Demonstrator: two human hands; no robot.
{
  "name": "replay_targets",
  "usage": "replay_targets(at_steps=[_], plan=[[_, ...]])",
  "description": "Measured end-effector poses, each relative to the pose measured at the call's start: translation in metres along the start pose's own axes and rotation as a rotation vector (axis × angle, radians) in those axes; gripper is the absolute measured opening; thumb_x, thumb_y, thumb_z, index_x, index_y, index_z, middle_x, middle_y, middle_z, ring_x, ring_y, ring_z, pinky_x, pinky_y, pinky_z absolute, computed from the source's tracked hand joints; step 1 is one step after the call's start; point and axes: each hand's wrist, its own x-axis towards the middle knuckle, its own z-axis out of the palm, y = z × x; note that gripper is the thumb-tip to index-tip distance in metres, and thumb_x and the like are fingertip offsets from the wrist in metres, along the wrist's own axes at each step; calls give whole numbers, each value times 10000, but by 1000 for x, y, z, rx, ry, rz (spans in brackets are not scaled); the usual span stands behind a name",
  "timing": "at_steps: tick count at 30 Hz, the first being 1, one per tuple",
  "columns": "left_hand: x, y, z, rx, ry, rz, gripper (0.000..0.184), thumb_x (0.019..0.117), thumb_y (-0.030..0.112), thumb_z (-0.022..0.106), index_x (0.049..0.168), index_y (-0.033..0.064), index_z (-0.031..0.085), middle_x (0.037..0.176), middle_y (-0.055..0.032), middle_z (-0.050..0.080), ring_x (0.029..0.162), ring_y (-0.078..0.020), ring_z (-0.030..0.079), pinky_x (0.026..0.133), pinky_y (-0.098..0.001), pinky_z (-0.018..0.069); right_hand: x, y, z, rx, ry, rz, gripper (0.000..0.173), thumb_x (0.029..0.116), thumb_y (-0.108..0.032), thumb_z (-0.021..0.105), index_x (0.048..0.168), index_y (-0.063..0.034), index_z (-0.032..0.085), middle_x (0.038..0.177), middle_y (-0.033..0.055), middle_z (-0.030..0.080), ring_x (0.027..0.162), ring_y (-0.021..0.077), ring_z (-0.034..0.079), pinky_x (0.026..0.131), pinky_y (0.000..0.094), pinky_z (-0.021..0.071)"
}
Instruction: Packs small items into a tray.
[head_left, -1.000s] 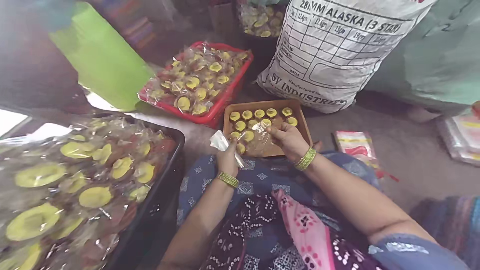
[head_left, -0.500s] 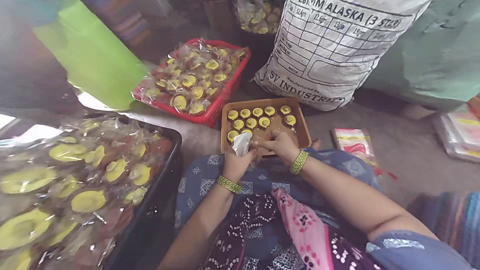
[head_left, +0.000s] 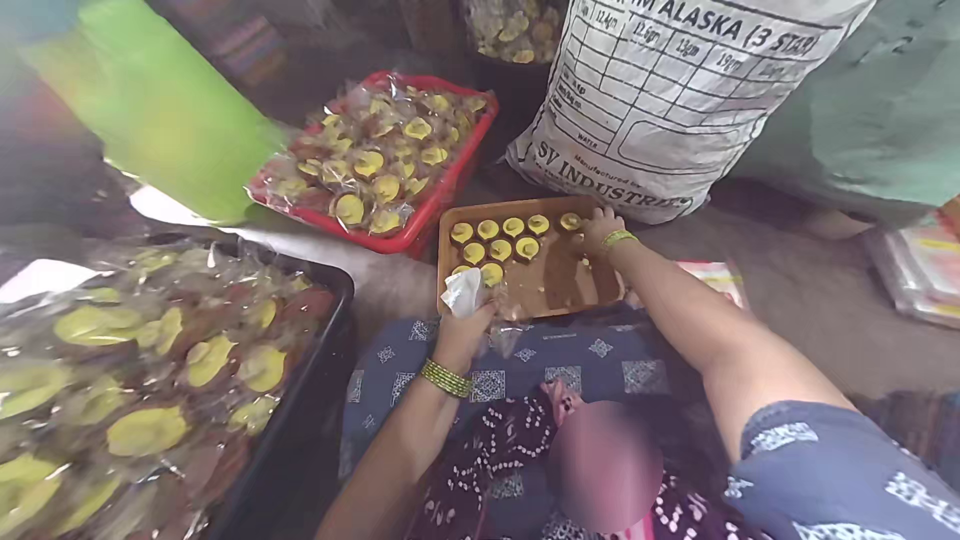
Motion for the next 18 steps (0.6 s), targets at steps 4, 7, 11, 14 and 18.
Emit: replay_targets(at_steps=[4, 7, 11, 14, 18], plan=[[6, 2, 2, -100, 22, -99, 562, 766, 81, 852, 1241, -59, 585, 1009, -168, 708, 808, -242, 707, 698, -380, 630, 20, 13, 31, -30, 75, 73, 643, 891, -558, 628, 1192, 4, 708, 1472, 319, 456, 1364, 511, 428, 992, 727, 397], [8, 6, 6, -105, 0, -166, 620, 710, 69, 874, 1235, -56, 570, 952, -167, 699, 743, -233, 689, 659, -365, 614, 25, 14, 39, -94, 53, 73, 634, 835, -542, 732, 1193, -19, 717, 1493, 314, 435, 1368, 510, 416, 988, 720, 408], [12, 4, 6, -136, -55, -170, 642, 699, 76, 872, 1260, -33, 580, 951, -153, 685, 699, -208, 652, 609, -332, 581, 27, 15, 39, -87, 57, 78, 630, 831, -526, 735, 1201, -17, 711, 1488, 324, 432, 1388, 509, 397, 1008, 726, 389], [8, 3, 3, -153, -67, -198, 654, 690, 60, 850, 1248, -45, 526, 929, -155, 668, 688, -205, 649, 598, -328, 578, 17, 10, 39, -82, 54, 62, 751, 731, -510, 821, 1271, -12, 666, 1489, 326, 424, 1402, 528, 368, 1030, 764, 361], [0, 8, -2, -151, -109, -230, 618, 723, 30, 820, 1259, -33, 518, 921, -136, 667, 664, -186, 639, 577, -306, 563, -9, -15, 8, 260, 20, 100, 1008, 669, -414, 918, 1433, 36, 438, 1275, 312, 615, 1201, 504, 592, 958, 716, 467]])
